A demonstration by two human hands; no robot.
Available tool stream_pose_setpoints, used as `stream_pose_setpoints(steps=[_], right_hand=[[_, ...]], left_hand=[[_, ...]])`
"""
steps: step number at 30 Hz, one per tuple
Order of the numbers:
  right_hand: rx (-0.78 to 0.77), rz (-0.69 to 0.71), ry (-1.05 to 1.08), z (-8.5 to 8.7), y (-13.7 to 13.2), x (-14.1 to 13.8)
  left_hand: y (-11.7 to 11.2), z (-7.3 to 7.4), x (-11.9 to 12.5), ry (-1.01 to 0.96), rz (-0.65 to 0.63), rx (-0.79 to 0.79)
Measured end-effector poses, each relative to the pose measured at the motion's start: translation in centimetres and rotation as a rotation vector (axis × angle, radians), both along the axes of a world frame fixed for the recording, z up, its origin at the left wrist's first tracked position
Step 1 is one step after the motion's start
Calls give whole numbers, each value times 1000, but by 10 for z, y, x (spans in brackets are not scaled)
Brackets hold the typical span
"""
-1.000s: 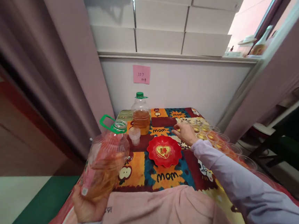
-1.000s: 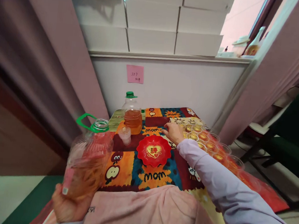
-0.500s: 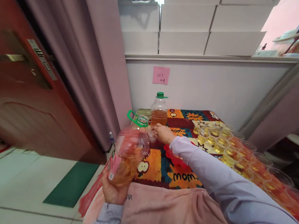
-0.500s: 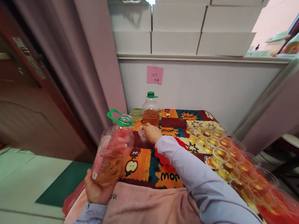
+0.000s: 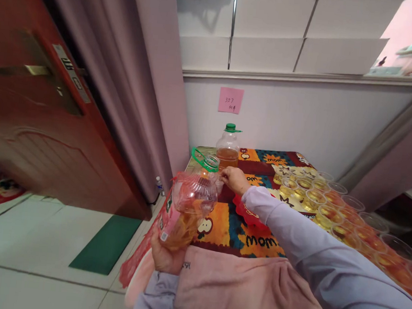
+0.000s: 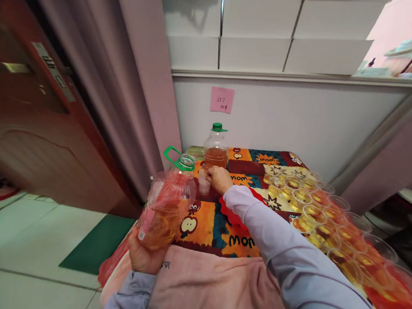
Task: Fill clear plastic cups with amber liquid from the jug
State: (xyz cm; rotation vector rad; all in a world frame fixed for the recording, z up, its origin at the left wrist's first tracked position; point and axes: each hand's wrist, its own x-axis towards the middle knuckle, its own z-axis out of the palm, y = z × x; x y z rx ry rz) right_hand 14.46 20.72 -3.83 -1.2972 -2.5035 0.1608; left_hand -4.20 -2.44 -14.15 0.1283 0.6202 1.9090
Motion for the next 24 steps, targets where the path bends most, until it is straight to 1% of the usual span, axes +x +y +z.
stream_pose_setpoints(steps=[3, 5, 7, 9, 11, 13, 15, 17, 19, 21, 24], right_hand=[[45, -32, 98, 18, -1, 8], [87, -61, 155, 33, -4, 24], [142, -102, 216, 44, -10, 50], [199, -135, 282, 45, -19, 84], [206, -144, 301, 34, -31, 117], [137, -142, 242, 12, -44, 144], [55, -147, 174, -14, -56, 160], [10, -160, 140, -37, -63, 165], [-12, -175, 123, -52, -67, 163], [-28, -184, 109, -60, -68, 159], [-33, -188, 102, -58, -71, 158]], left_hand=[[-1, 0, -1, 44, 36, 4], [-2, 0, -2, 46, 13, 19], [-2, -1, -4, 47, -5, 26], [-1, -1, -6, 46, -4, 20], [1, 0, -8, 49, 11, 6], [3, 1, -9, 56, 29, -4], [3, 4, -9, 57, 30, -9], [2, 7, -8, 54, 9, -6], [0, 11, -7, 65, -17, 16], [-2, 13, -7, 81, -35, 39], [-3, 14, -7, 85, -40, 43]])
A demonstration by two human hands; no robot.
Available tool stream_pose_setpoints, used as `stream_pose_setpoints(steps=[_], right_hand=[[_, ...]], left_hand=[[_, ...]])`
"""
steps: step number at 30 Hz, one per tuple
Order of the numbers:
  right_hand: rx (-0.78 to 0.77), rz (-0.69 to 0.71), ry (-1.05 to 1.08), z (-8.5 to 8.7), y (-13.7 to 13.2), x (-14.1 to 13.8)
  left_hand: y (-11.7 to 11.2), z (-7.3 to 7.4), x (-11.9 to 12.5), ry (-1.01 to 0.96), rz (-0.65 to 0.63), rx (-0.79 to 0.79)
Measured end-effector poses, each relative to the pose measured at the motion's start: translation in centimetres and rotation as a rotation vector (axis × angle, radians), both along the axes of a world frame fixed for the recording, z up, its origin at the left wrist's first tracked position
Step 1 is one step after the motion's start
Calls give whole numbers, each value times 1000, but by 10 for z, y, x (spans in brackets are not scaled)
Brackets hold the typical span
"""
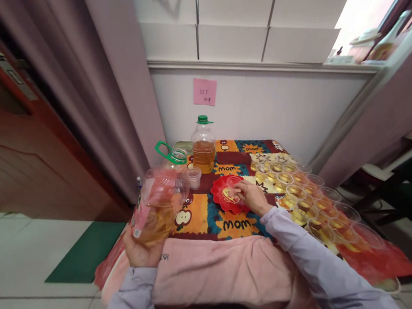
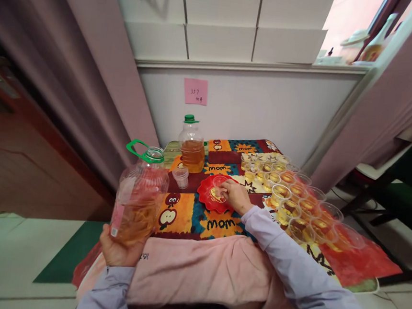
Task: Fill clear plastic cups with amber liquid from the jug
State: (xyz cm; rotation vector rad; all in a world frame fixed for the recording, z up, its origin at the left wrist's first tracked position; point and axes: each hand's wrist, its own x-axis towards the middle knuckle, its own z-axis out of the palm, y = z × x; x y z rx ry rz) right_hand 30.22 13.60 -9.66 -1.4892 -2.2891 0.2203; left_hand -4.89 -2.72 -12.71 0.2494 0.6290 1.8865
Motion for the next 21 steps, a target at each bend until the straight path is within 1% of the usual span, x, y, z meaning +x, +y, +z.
stream_pose_setpoints(steps=[2, 4, 5, 7, 9, 11, 13, 16, 21], right_hand=[[26, 2, 18, 6, -5, 4], [93, -25, 69, 12, -13, 11], [129, -74, 98, 14, -17, 14], [146, -243, 120, 14, -24, 21], [46, -418, 85, 8, -29, 24], [-81, -502, 52, -2, -30, 24], [-153, -515, 55, -14, -28, 21], [-167, -502, 102, -29, -24, 14], [-173, -455, 237, -40, -23, 5]], left_hand=[[2, -1, 0, -3, 22, -15], [5, -3, 1, 11, 64, -34], [7, -5, 0, 22, 88, -45], [10, -9, -2, 43, 114, -50], [12, -14, -5, 42, 99, -42], [12, -16, -8, 23, 81, -31], [10, -14, -8, 25, 70, -33], [6, -7, -2, 70, 83, -67], [4, 5, 9, 119, 119, -137]])
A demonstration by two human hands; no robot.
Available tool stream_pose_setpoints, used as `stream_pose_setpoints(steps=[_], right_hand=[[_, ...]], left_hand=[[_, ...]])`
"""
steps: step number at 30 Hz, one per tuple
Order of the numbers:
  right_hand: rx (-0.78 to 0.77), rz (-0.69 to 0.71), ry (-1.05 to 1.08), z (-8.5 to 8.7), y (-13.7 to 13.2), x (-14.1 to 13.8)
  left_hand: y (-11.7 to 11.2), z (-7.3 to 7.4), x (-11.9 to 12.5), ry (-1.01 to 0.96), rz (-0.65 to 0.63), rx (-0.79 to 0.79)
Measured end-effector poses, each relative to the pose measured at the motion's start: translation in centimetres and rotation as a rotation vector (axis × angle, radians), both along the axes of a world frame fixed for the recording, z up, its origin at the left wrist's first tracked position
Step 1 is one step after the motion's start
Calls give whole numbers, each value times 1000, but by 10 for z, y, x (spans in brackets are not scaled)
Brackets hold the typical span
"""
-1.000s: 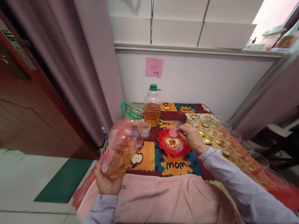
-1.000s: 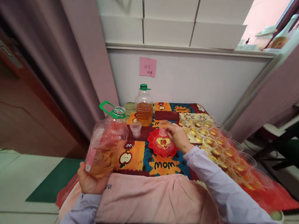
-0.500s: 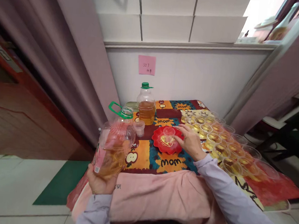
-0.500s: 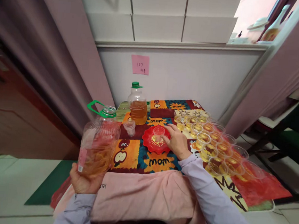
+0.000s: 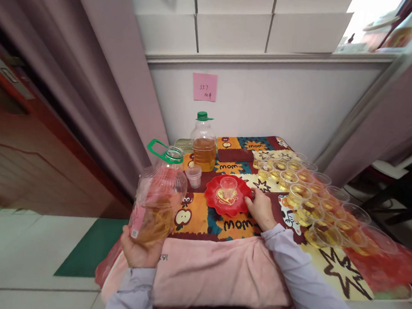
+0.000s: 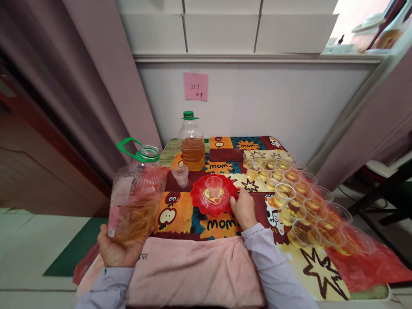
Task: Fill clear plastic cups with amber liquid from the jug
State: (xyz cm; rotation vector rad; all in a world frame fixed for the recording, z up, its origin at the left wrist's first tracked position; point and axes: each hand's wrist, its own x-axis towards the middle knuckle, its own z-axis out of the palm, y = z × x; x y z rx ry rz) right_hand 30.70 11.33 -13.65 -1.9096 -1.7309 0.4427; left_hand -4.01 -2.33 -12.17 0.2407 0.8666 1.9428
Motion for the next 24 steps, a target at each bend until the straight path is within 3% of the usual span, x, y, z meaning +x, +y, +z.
stream_pose_setpoints(steps=[9, 13, 16, 19, 21, 24], right_hand=[[33, 31, 228, -6, -10, -9], [169, -34, 319, 16, -8, 1], [375, -38, 624, 49, -3, -3], [494, 8, 1029, 73, 0, -25], [496, 27, 1198, 74, -2, -44], [385, 124, 1280, 55, -9, -67]], left_hand=[[3, 6, 6, 5, 42, -14], [4, 7, 7, 8, 27, -5], [4, 4, 3, -8, 46, -24], [4, -1, 0, -23, 59, -34], [4, -3, -1, -32, 42, -24], [4, 2, 0, -34, 24, -18]])
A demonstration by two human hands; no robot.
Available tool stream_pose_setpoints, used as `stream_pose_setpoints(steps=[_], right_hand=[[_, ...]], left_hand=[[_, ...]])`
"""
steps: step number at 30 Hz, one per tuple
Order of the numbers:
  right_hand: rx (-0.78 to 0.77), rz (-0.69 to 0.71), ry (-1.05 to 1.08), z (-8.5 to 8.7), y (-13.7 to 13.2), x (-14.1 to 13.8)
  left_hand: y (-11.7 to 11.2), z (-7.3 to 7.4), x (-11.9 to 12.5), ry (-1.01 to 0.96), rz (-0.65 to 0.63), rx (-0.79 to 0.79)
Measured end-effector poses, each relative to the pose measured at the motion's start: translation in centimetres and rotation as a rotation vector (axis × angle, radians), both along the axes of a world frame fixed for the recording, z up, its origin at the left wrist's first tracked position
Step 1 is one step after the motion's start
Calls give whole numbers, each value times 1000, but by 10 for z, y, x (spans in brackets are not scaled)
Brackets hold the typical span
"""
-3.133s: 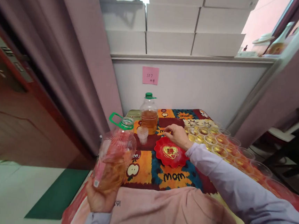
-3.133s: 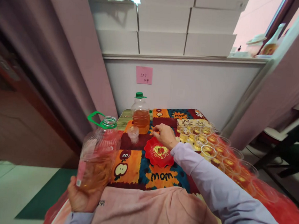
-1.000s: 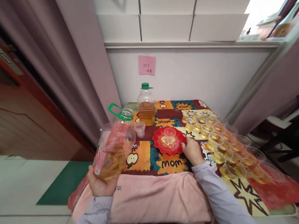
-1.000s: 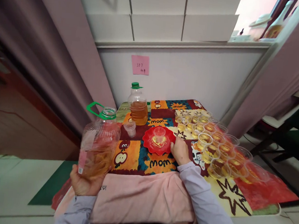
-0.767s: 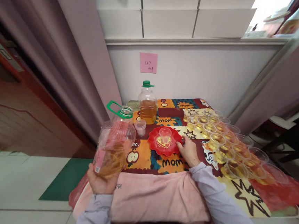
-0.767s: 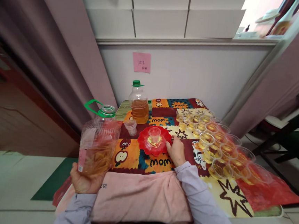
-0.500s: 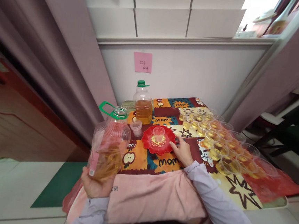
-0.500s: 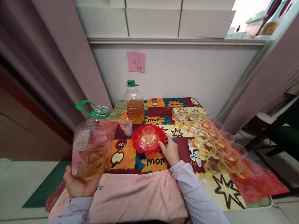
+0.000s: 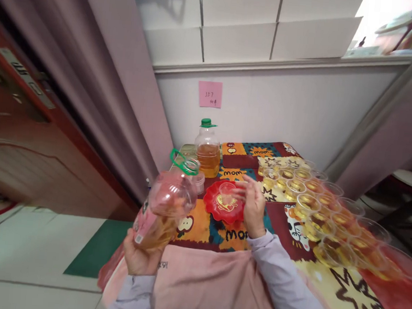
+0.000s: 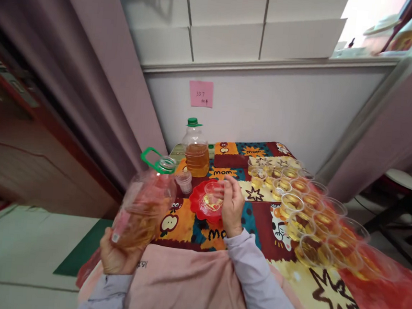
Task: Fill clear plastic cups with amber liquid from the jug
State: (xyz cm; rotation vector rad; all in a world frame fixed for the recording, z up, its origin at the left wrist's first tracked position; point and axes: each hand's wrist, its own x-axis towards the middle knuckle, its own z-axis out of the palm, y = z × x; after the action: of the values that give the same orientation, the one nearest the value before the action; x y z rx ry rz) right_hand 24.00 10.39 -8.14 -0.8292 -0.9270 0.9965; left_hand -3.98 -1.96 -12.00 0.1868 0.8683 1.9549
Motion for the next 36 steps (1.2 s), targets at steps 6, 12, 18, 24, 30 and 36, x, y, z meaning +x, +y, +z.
stream_pose_setpoints(steps=[6, 12, 18, 24, 30, 36], right_hand=[[4, 418, -82, -35, -21, -21], [-139, 624, 27, -37, -34, -31], [-208, 605, 93, -47, -35, -43], [-215, 639, 133, -43, -45, -51], [-301, 675, 235, -39, -48, -50], [-306, 681, 236, -41, -47, -50]], left_hand=[[-5, 27, 9, 75, 35, -32], [-6, 47, 19, 222, 55, -112], [-5, 57, 16, 326, 56, -221], [-2, 59, 1, 321, 77, -223], [3, 68, -2, 342, 64, -279], [6, 80, 2, 365, 77, -362]])
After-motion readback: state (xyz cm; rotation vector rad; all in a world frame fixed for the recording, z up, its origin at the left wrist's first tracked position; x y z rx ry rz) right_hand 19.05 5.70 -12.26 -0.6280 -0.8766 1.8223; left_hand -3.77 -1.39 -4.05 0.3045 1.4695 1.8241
